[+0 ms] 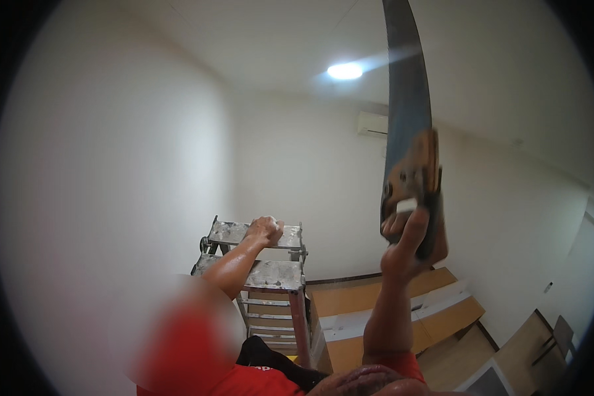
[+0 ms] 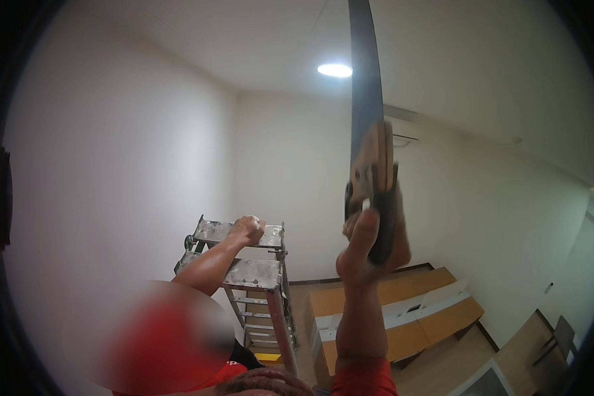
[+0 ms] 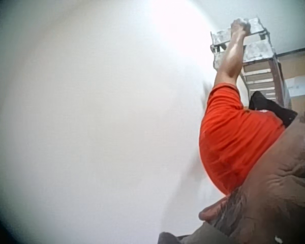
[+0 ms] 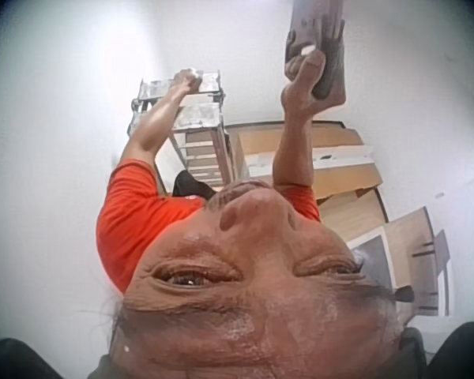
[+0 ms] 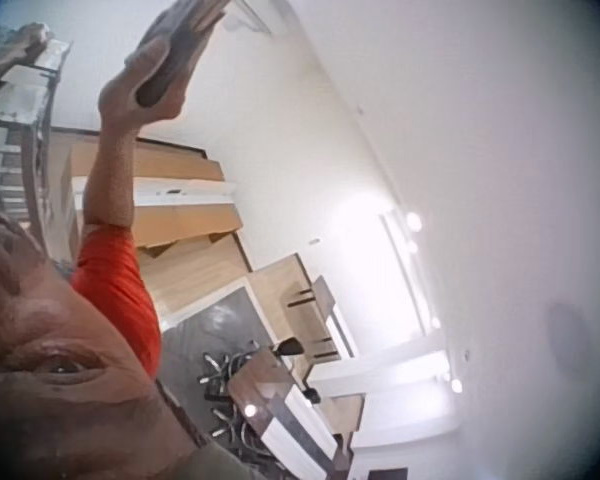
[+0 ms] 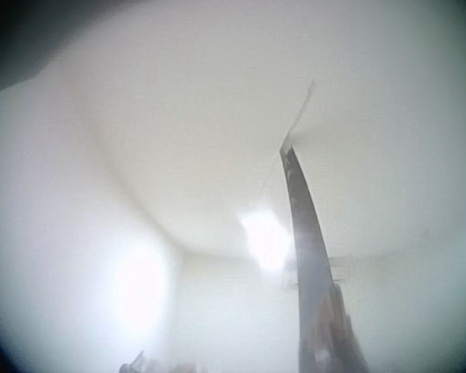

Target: The person uses a hand saw to cut a long piece of wood placed on a workbench. They hold the saw with both hands and make repeated back-and-forth strokes along the wood's length while standing on a ladder.

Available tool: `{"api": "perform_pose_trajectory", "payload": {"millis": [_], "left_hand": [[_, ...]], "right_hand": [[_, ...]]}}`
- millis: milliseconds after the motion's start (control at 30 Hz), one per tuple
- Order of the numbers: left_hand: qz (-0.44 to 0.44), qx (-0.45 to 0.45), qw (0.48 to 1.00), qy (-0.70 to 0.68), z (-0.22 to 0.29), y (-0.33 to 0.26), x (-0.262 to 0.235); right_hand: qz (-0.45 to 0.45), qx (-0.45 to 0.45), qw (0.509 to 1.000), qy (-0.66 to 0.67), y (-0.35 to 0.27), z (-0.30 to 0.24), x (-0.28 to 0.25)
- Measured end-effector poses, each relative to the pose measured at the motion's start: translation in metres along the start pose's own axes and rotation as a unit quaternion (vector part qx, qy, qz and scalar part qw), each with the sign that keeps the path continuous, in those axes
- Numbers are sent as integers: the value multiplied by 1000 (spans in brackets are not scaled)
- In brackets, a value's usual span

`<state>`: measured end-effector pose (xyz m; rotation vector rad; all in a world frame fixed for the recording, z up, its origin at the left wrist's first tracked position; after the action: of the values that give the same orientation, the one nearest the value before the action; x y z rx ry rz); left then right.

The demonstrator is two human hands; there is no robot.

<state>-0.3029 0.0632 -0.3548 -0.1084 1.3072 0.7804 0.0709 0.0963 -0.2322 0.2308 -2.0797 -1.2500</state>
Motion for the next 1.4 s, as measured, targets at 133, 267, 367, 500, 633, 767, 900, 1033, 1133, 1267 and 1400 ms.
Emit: {"api": "perform_pose_trajectory", "payload": {"millis": [133, 267, 367, 500, 633, 767, 900, 1033, 1133, 1267, 1400], "left_hand": [[37, 6, 999, 17, -22, 8, 8], [-2, 2, 1000, 9, -4, 4, 4], [5, 2, 1000, 17, -18, 13, 13], [28, -6, 1000, 9, -14, -1, 0], [13, 8, 1000, -1, -4, 2, 10], [38, 1, 999, 5, -20, 1, 8], [27, 14, 1000, -7, -1, 7, 6], [37, -2, 999, -1, -10, 0, 4], [33, -19, 999, -5, -7, 1, 4], [36, -7, 999, -3, -17, 10, 9], [40, -15, 999, 8, -16, 5, 2]], "right_hand": [[9, 12, 1000, 7, -17, 11, -3], [28, -68, 994, -84, -23, 17, -8], [12, -15, 1000, -12, -9, 8, 1], [-5, -18, 1000, 9, -27, 11, -6], [6, -6, 1000, -11, 1, 12, 6], [5, -22, 999, -26, -26, 15, -7], [40, -82, 988, -127, 0, 24, 2], [9, -4, 1000, -22, -15, 17, -7], [9, -30, 999, -32, -31, 18, -13], [26, -32, 998, -45, -8, 22, -5], [22, -25, 999, -31, -25, 28, -11]]}}
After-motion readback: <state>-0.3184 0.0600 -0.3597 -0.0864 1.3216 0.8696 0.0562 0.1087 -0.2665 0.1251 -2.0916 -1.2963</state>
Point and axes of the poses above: each hand's wrist, its own y-axis towards the middle knuckle, its own x-axis out of the palm, z = x × y, the point moved 3 cm from there along y, towards the middle knuckle, and after that the axes turned 9 degrees about x, right-handed, at the moved point
